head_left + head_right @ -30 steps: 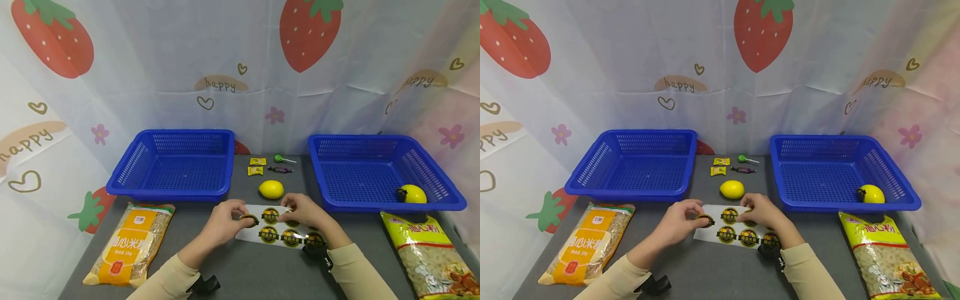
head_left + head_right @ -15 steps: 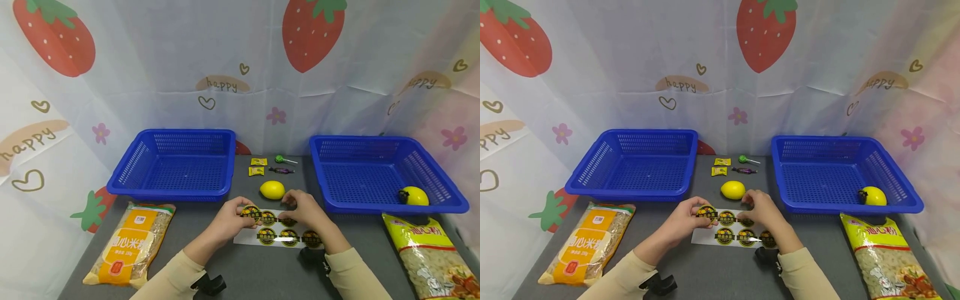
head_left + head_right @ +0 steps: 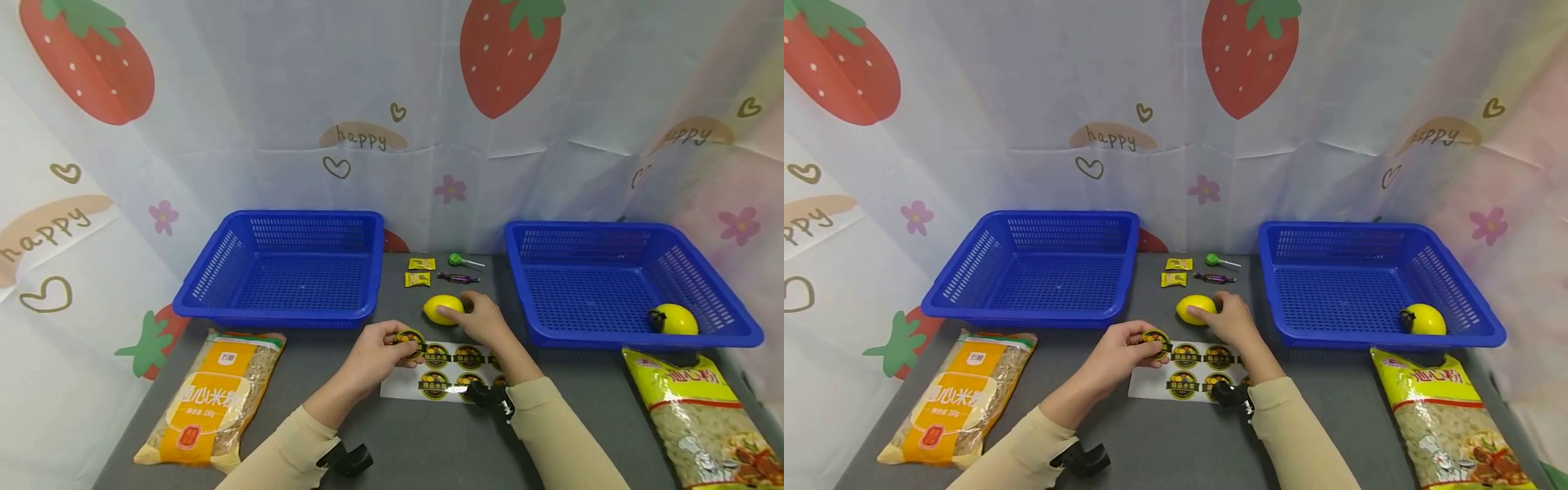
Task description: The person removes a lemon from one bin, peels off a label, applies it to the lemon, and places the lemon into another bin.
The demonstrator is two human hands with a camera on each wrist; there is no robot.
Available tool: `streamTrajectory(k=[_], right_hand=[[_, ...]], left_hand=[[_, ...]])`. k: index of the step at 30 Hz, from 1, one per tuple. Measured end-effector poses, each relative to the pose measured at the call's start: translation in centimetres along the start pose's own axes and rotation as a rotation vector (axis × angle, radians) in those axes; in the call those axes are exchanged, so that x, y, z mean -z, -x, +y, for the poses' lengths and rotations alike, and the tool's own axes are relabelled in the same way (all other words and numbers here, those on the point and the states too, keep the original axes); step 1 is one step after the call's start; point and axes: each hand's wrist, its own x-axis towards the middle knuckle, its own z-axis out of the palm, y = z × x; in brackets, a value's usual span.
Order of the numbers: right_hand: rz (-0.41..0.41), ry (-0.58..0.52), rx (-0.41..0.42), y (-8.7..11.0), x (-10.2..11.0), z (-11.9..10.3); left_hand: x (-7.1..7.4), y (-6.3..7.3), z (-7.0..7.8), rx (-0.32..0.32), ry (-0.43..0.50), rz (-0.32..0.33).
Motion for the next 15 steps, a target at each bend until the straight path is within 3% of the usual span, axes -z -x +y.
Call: streamTrajectory(k=[4,8,12,15], right_hand=[[-0.001,0.006,0.035,0.0,-0.3,-0.4],[-0.022,-0.068,0.120,1.0,0.4,-1.0],[-0.135,-0.181,0.229,2.4,1.2,-1.6],[-0.220,-0.256,0.255,3.1,1.5,-1.7]], left_hand=[[-0.1,-0.1,0.1,-0.004,0.015,0.013],[-0.2,-0.1,0.3,-0.023,0.000,0.023],[-0.2,0.0,0.4,-0.058,-0.052,0.044],[-0.2,0.0,0.4,-0.073,-0.099,0.078]])
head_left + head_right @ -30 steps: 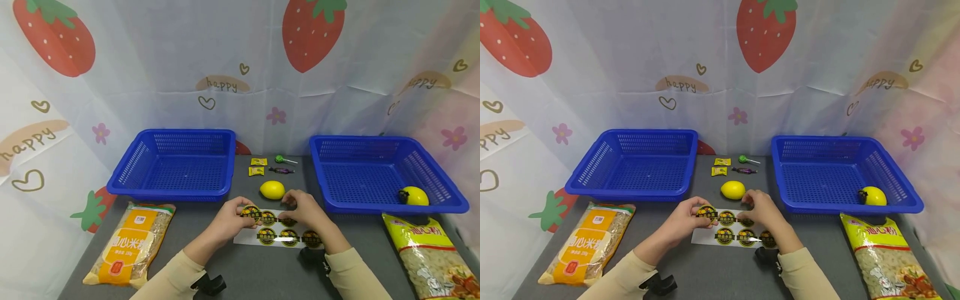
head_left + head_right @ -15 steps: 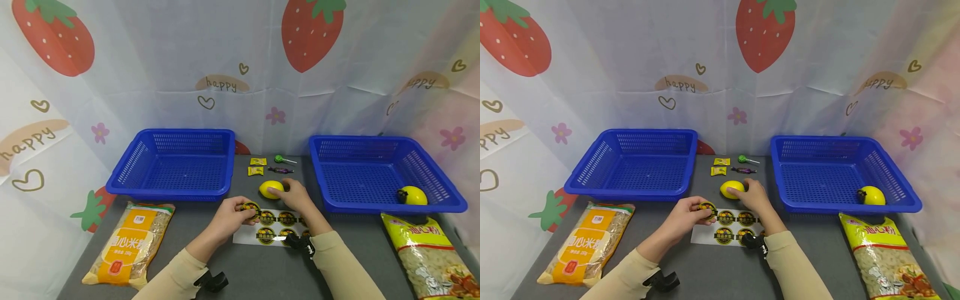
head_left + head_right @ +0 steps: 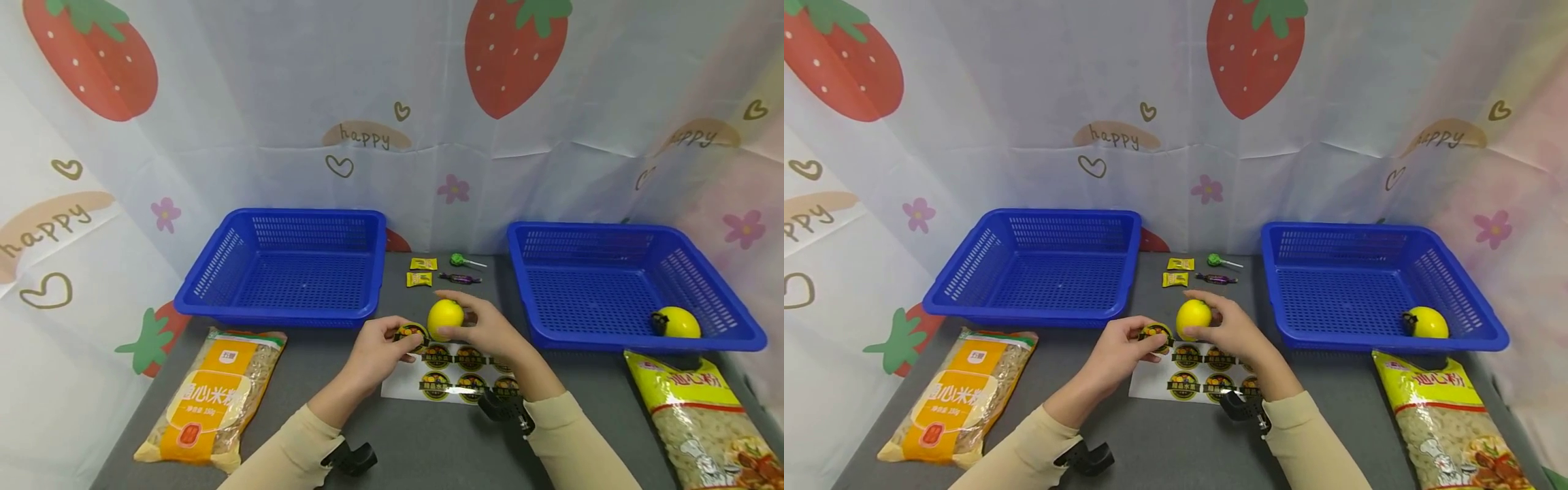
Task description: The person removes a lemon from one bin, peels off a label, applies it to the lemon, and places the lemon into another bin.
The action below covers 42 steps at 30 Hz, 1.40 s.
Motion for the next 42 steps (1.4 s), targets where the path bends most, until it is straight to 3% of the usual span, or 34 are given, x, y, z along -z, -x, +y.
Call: streamTrajectory(k=[5,8,21,29,35,42], right_hand=[[-0.019,-0.067,0.001,0.9,0.0,-0.2],[-0.032,-0.071,0.019,1.3,0.0,-0.4],[-0.098,-0.073,0.080,2.2,-0.1,-1.4],[-0.113,-0.086,0.100,2.4,-0.3,-1.4],[-0.083,-0.084,0.103,2.7,-0.6,-1.8],[-0.052,-0.088,0.119,2.8,-0.9,-1.8]], left_hand=[[-0.1,-0.2,0.0,-0.006,-0.043,0.048],[-0.2,-0.3,0.1,-0.006,-0.019,0.061],[-0.4,-0.2,0.3,-0.039,-0.020,0.045],[-0.5,0.1,0.0,-0.070,-0.074,0.080],[-0.7,0.3,0.4,-0.127,-0.104,0.093],[-1.0,0.4,0.5,-0.134,-0.111,0.095]])
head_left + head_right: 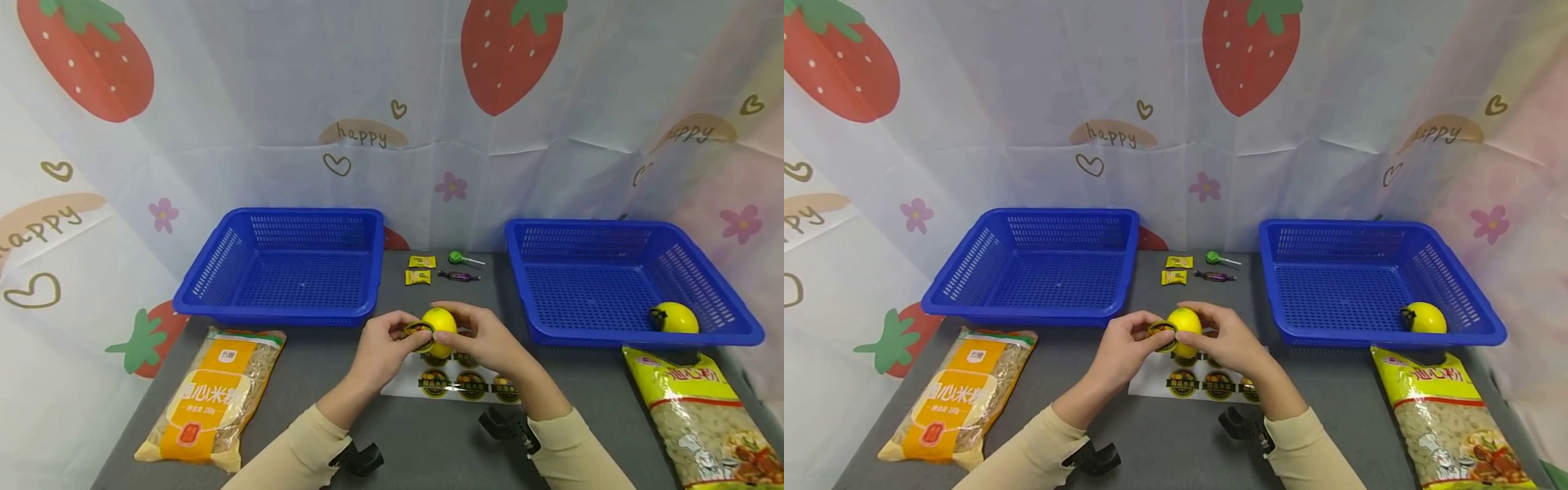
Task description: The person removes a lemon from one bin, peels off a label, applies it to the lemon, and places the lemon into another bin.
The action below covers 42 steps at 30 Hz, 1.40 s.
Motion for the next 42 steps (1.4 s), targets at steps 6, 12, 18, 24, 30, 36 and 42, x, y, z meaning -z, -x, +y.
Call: streamTrajectory(k=[6,12,18,24,30,36,42], right_hand=[[0.064,-0.010,-0.046,0.1,-0.1,0.1],[0.084,-0.049,-0.019,0.3,0.0,0.4],[0.096,0.011,-0.004,0.5,-0.1,0.3],[0.071,-0.014,0.010,0.7,-0.1,0.1],[0.038,-0.079,0.028,0.9,0.2,0.3],[0.013,-0.136,0.035,1.1,0.3,0.3],[0.051,-0.162,0.027,1.0,0.2,-0.1]], left_hand=[[0.2,0.0,-0.4,0.023,0.023,0.041],[0.1,0.0,-0.4,0.065,0.042,0.021],[0.0,0.0,-0.2,0.057,-0.011,0.088],[0.2,-0.1,-0.1,0.047,-0.067,0.135],[0.4,-0.1,0.0,0.049,-0.076,0.119],[0.3,0.0,0.3,0.019,-0.076,0.135],[0.2,0.0,0.4,-0.026,-0.067,0.142]])
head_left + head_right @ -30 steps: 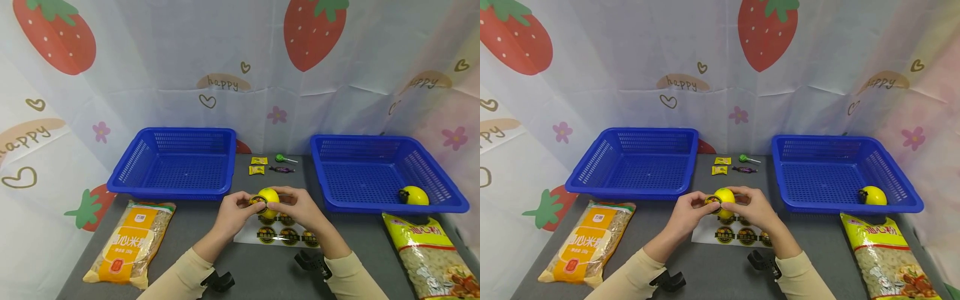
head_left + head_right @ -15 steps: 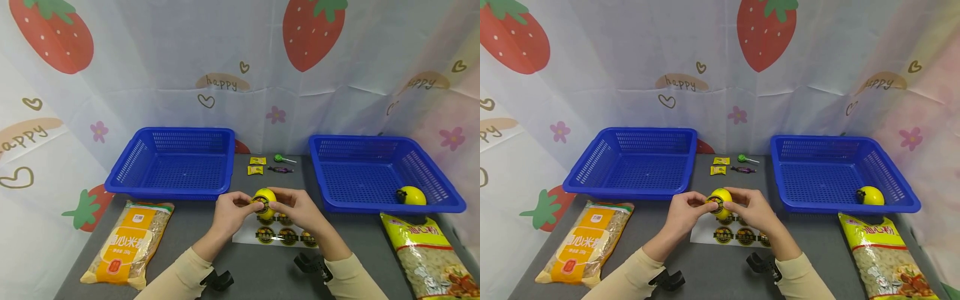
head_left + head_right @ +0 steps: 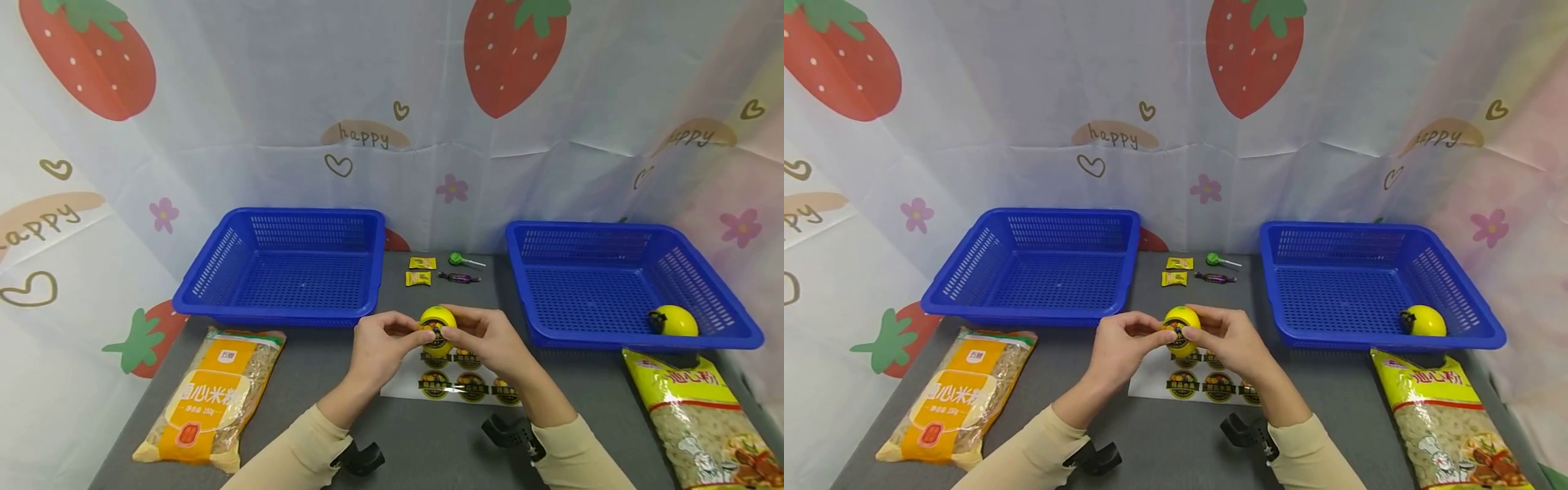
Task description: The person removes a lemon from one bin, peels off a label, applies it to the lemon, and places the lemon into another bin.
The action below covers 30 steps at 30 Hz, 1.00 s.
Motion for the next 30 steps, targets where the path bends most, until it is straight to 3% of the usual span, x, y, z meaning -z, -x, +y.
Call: streamTrajectory(k=[10,21,30], right_hand=[[0.022,-0.048,-0.034,0.0,0.2,0.2],[-0.015,-0.219,-0.031,0.4,0.4,-0.1],[-0.035,-0.266,-0.013,0.6,0.8,0.4]], left_hand=[[0.3,-0.5,-0.1,0.017,0.075,-0.028],[0.7,-0.9,-0.4,0.068,0.258,-0.132],[0.6,-1.0,-1.0,0.127,0.374,-0.196]])
